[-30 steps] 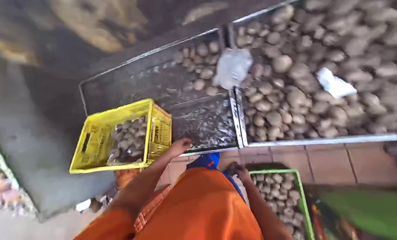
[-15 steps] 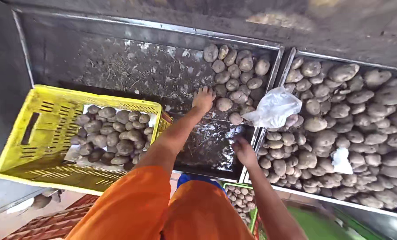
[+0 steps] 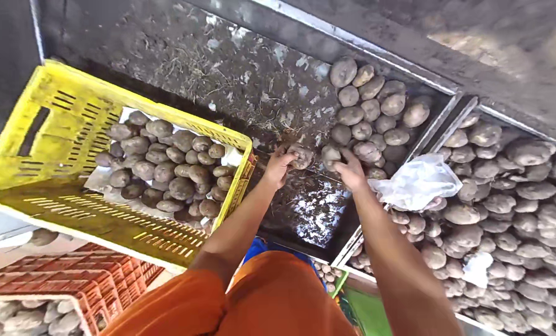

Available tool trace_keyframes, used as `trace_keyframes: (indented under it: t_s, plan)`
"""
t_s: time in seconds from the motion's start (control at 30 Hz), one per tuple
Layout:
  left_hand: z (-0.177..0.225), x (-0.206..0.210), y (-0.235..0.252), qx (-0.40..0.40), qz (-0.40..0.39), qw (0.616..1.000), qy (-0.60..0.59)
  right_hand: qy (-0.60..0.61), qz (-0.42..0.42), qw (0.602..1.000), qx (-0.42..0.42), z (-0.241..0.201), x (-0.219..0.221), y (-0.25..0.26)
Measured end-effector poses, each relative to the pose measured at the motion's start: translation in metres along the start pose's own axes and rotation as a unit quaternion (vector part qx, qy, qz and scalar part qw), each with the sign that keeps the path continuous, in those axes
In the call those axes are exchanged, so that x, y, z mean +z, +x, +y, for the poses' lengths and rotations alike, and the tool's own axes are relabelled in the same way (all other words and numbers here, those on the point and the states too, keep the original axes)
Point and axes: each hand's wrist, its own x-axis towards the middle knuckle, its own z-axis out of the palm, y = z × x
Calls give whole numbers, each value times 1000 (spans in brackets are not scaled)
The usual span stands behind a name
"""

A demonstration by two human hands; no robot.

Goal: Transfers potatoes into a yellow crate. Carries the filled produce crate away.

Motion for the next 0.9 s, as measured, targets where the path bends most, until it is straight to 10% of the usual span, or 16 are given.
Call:
trace_keyframes:
  t_s: [0.13, 0.23, 0.4, 0.67, 0.9]
  plan:
    - [-2, 2, -8, 26, -18, 999, 9, 593, -28, 805, 11, 14, 40, -28]
    - [-8, 13, -12, 51, -2, 994, 93, 711, -14, 702, 43, 4, 59, -38]
    - [10, 34, -23, 79, 2, 943, 322, 758, -64, 649, 24, 19, 54, -44]
    - [80, 126, 127, 177, 20, 816, 550, 749, -74, 657, -39, 42, 21, -47]
    - [79, 174, 234, 103, 96, 751, 646, 607, -77, 780, -135, 54, -17, -37]
